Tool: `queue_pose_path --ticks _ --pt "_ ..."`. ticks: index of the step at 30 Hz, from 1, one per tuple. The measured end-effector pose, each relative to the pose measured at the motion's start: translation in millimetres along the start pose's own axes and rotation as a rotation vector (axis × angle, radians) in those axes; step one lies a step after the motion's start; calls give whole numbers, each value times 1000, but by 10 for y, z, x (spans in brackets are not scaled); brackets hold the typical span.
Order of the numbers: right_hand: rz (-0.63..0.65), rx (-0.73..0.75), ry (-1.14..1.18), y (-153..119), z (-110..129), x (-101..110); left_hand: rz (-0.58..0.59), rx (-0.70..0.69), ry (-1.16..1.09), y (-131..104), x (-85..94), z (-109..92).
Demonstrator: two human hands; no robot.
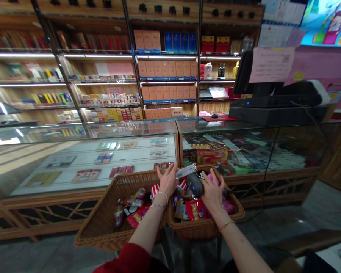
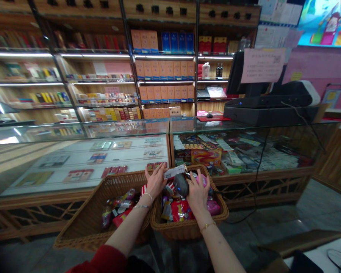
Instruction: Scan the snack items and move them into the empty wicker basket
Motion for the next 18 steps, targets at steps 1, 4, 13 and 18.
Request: queue_pose_path --ticks 1,4,13,18 --pt "-6 -3 5 3 4 9 -2 5 -12 3 16 -2" --pt "-17 -8 10 11 14 30 9 24 -67 15 73 -12" --pt "15 -12 -9 -1 6 2 27 67 -132 31 248 -6" --pt "13 -8 -29 13 39 30 1 65 -106 1 294 87"
Point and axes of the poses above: each hand's wrist, its own y-axis towards the middle knuckle, its own x-axis out of the back of the hand, z = x × y, the point moved 7 cm from there along y, towards the middle knuckle, and after that the axes turned 13 degrees about x, right-handed, at the moved point
